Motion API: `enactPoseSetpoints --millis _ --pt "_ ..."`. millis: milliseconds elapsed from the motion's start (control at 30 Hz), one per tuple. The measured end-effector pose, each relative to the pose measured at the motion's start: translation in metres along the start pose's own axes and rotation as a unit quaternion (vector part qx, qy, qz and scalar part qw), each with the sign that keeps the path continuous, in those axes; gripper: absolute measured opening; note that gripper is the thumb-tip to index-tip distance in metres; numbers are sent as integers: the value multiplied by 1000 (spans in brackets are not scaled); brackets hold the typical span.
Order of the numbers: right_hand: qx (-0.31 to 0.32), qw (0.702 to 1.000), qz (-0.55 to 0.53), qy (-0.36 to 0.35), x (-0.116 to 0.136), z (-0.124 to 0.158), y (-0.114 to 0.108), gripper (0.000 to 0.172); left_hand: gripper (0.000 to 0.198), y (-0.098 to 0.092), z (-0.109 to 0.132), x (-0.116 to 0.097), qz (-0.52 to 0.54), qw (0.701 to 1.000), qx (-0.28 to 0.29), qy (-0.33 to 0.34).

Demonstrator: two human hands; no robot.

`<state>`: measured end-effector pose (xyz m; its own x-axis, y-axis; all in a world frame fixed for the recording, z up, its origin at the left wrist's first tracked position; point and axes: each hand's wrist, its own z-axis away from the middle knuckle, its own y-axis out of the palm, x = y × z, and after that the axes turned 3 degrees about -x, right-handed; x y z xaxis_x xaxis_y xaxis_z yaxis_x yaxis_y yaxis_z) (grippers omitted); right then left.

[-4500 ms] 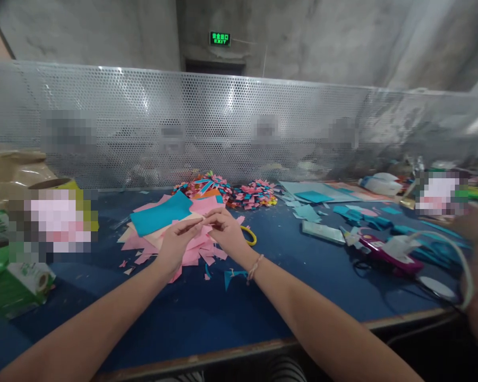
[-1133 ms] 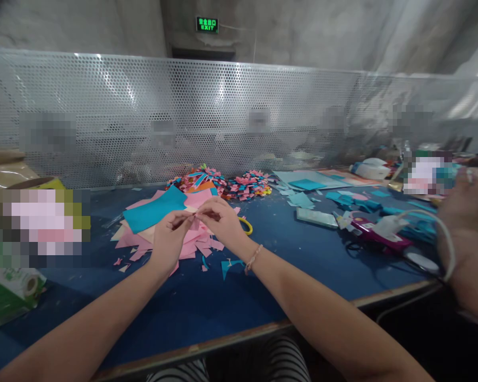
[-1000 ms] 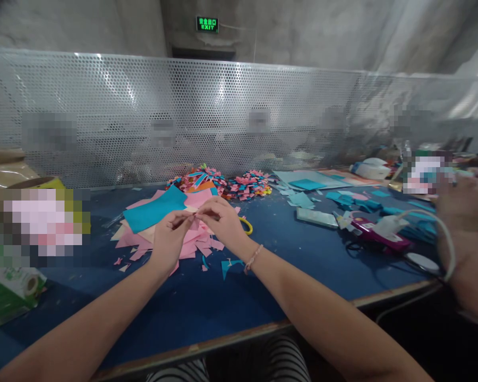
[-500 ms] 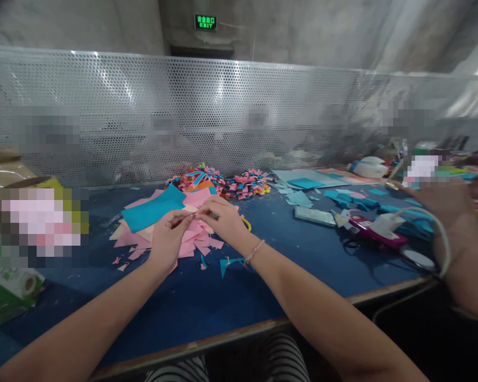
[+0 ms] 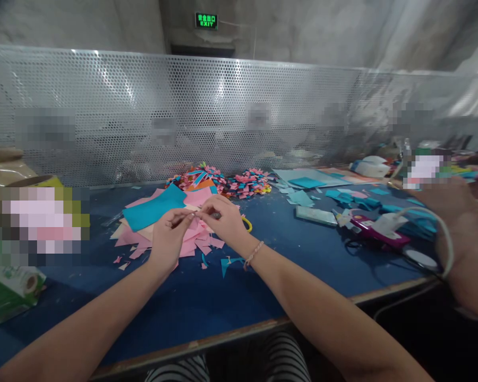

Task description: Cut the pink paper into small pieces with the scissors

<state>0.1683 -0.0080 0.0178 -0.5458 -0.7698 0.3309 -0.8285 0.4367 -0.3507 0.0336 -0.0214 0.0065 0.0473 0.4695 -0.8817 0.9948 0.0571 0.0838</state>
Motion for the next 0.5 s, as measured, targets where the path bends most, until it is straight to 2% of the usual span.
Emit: enactPoseSetpoints --millis 167,300,400,500 --pt "-3 999 5 -38 0 0 -2 12 15 1 0 -1 2 1000 1 6" --pt "-5 999 -11 -39 2 0 -3 11 14 1 0 -2 -4 1000 0 11" --pt "9 999 -40 -3 2 0 -2 11 13 1 0 -2 -9 1000 -1 14" --pt "27 990 -108 86 -1 1 2 11 13 1 0 -1 -5 1000 -6 19"
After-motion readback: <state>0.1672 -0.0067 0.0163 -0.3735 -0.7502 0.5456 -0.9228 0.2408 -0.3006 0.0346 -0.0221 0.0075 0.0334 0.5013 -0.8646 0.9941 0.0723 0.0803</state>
